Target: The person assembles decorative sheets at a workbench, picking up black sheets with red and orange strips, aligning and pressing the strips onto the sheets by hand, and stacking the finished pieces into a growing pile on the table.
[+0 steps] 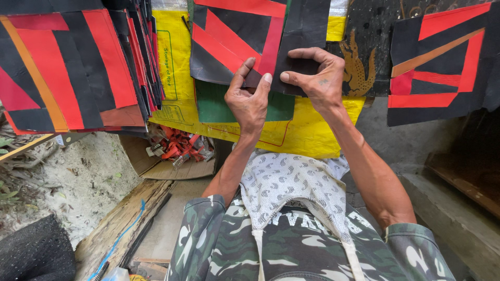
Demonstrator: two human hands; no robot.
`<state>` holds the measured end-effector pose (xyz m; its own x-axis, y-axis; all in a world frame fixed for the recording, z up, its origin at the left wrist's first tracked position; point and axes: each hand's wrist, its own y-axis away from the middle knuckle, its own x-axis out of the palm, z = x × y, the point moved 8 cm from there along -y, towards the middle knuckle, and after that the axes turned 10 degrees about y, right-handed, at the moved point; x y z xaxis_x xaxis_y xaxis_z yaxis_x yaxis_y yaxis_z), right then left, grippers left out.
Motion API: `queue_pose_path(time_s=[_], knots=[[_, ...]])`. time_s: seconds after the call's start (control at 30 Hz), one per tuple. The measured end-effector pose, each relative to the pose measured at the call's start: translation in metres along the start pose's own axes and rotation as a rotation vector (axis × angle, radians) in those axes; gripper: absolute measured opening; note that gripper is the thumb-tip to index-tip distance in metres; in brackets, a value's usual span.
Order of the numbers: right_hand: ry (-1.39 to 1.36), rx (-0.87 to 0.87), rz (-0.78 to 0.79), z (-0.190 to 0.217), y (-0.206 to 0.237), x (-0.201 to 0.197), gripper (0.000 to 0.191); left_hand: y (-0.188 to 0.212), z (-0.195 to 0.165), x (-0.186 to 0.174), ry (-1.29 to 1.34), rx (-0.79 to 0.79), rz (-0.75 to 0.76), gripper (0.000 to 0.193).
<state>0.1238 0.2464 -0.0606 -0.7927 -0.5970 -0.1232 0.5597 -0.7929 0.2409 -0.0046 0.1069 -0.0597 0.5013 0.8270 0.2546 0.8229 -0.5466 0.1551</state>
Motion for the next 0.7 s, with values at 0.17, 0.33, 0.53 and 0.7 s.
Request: queue_pose_path(time_s=[0.17,0.33,0.53,0.7], knots=[[0.025,0.008,0.006,0.000,0.000,0.001,0.041,0.000,0.003,-0.003,-0.073,-0.051,-0.022,0.045],[0.081,-0.031,-0.002,0.002,0.000,-0.001,0.041,0.000,-0.001,-0.001,-0.083,-0.045,-0.022,0.044],[0.040,-0.009,-0.006,-0.002,0.000,0.000,0.041,0.001,0.005,0.001,-0.077,-0.097,-0.055,0.042],[0.131,-0.011,0.002,0.005,0.001,0.002,0.042,0.008,-0.005,0.005,-0.093,0.097,-0.071,0.037]])
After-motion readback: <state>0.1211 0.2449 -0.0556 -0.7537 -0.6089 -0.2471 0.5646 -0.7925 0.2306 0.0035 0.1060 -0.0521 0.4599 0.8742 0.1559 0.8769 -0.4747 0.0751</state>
